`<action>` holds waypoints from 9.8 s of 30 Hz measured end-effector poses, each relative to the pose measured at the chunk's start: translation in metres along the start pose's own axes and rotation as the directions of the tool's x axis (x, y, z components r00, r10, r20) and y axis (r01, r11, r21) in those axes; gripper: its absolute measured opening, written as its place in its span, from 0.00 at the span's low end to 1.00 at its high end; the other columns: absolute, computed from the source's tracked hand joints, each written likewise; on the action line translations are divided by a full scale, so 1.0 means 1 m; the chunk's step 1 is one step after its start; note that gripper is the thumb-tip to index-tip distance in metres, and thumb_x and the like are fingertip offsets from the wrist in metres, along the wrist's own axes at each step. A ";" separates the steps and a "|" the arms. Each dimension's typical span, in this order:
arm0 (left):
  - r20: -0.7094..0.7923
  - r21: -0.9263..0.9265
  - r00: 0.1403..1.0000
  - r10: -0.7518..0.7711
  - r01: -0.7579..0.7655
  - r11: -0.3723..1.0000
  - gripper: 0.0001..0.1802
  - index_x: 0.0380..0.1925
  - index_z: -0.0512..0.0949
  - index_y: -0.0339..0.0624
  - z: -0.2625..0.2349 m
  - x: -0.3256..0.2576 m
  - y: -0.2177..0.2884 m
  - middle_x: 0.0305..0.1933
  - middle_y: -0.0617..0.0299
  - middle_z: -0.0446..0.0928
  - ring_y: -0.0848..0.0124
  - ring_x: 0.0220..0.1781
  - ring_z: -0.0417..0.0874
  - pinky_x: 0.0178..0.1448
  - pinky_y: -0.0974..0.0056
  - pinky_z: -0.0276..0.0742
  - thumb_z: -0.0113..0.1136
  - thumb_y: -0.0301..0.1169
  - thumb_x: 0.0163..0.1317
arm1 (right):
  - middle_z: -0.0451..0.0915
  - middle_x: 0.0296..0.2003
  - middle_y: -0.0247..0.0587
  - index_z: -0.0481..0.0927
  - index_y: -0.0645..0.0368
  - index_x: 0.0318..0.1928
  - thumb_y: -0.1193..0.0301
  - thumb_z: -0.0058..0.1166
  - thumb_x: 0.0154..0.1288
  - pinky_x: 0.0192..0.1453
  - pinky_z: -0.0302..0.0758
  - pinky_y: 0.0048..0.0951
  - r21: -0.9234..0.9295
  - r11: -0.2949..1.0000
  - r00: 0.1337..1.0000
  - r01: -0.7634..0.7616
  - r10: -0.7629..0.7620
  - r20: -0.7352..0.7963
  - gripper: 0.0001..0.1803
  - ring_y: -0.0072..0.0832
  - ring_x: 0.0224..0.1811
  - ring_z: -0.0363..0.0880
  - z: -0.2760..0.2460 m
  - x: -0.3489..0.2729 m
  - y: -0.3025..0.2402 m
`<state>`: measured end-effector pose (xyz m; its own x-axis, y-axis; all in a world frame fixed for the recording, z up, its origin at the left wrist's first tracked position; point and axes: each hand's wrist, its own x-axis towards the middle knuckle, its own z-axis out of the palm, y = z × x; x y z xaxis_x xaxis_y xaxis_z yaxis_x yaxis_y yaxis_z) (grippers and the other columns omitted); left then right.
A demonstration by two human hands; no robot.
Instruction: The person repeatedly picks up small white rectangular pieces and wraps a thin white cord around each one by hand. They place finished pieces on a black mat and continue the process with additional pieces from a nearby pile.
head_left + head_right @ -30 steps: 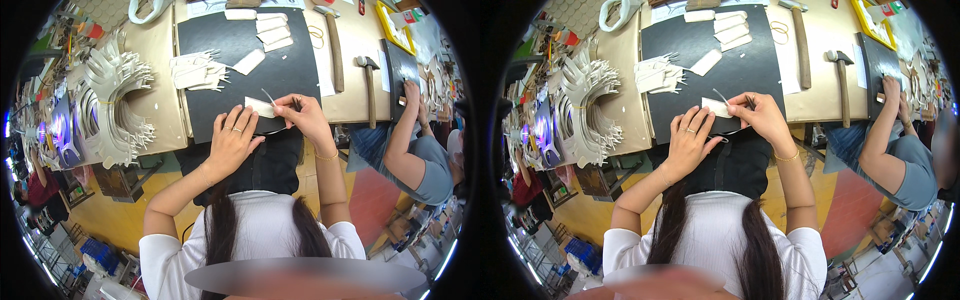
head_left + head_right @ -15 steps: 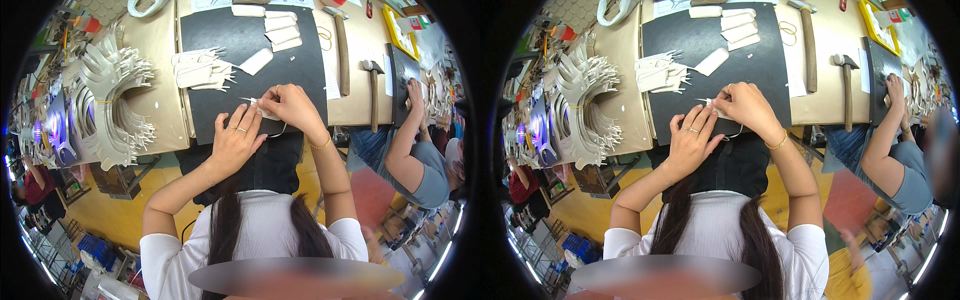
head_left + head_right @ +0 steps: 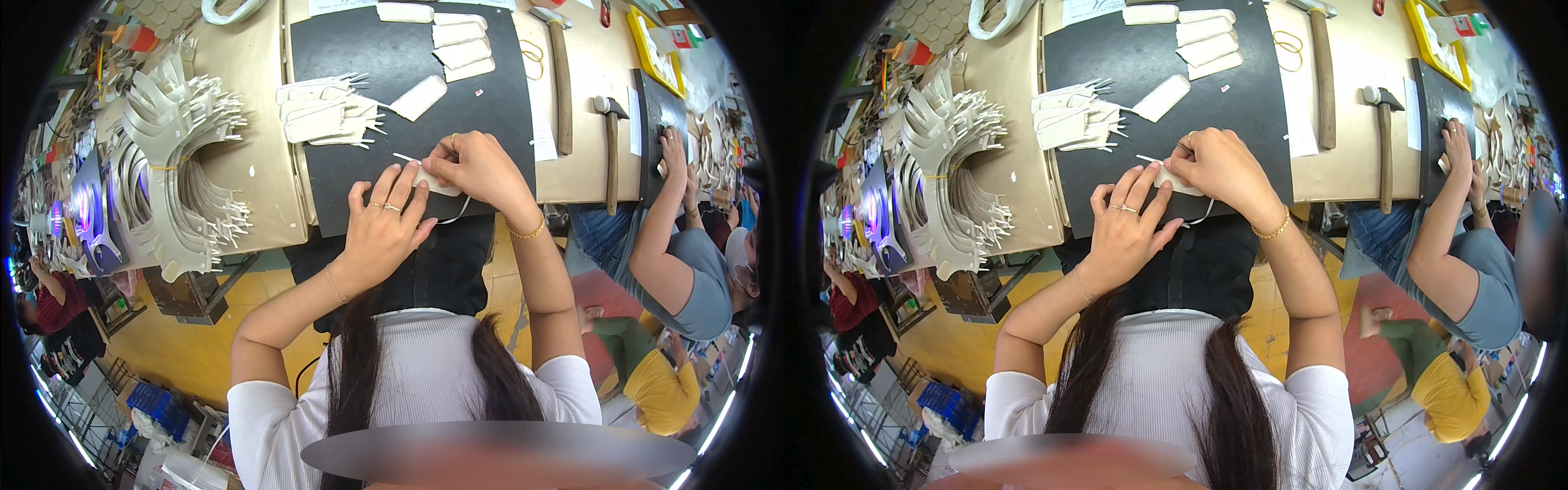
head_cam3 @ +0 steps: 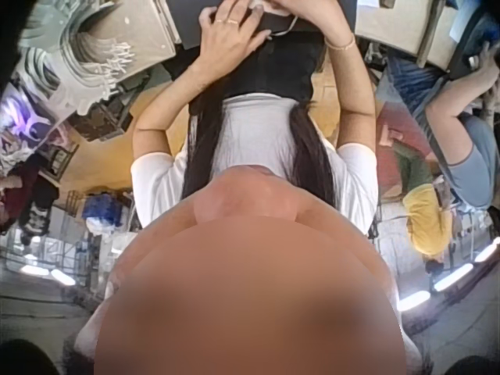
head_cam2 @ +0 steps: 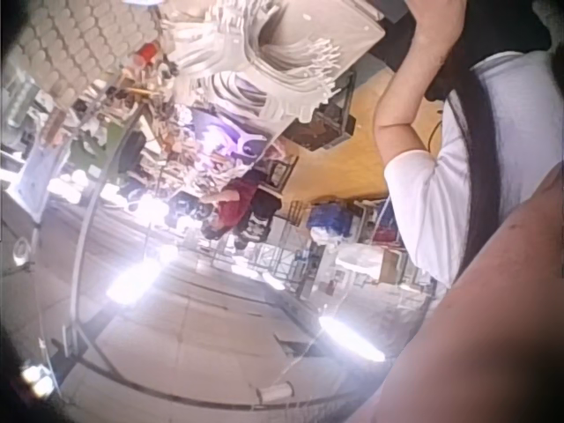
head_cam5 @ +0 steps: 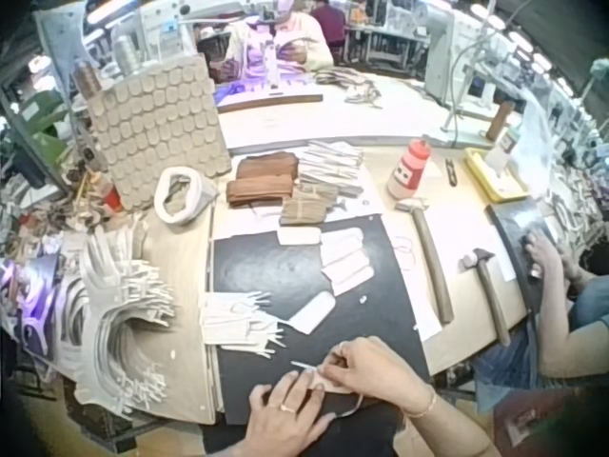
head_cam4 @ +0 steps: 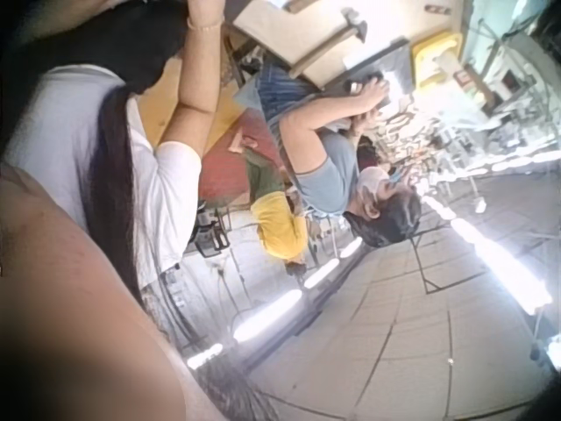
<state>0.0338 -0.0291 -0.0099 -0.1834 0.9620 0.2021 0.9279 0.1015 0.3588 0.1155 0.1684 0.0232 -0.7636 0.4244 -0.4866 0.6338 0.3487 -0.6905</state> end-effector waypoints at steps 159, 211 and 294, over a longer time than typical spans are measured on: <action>0.104 0.266 0.970 0.219 -0.239 0.934 0.25 0.62 0.79 0.56 -0.009 0.028 -0.024 0.69 0.47 0.74 0.56 0.66 0.75 0.65 0.51 0.68 0.67 0.38 0.63 | 0.68 0.33 0.36 0.83 0.62 0.60 0.75 0.59 0.59 0.26 0.74 0.25 -0.695 0.690 0.845 0.203 -0.482 -0.231 0.26 0.21 0.22 0.78 0.039 -0.107 0.031; -0.211 -0.121 0.956 -0.202 0.179 0.976 0.20 0.54 0.84 0.41 -0.083 0.071 -0.071 0.52 0.54 0.82 0.63 0.46 0.84 0.48 0.63 0.80 0.73 0.34 0.63 | 0.86 0.40 0.46 0.73 0.70 0.58 0.73 0.58 0.75 0.18 0.72 0.15 0.609 0.787 0.915 0.099 0.169 -0.366 0.18 0.27 0.42 0.91 -0.021 -0.076 0.005; 0.059 0.316 0.975 0.212 -0.220 0.923 0.25 0.56 0.79 0.26 0.024 0.053 0.036 0.61 0.41 0.79 0.51 0.64 0.78 0.68 0.50 0.71 0.63 0.32 0.62 | 0.87 0.35 0.41 0.86 0.65 0.51 0.73 0.65 0.71 0.21 0.61 0.14 0.822 0.485 0.894 0.298 0.162 -0.419 0.12 0.10 0.22 0.73 -0.012 -0.103 0.058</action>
<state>0.0658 0.0318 -0.0083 0.0371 0.9748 0.2199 0.9993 -0.0377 -0.0014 0.2323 0.1549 0.0399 -0.5281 0.7856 -0.3224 -0.0212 -0.3917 -0.9198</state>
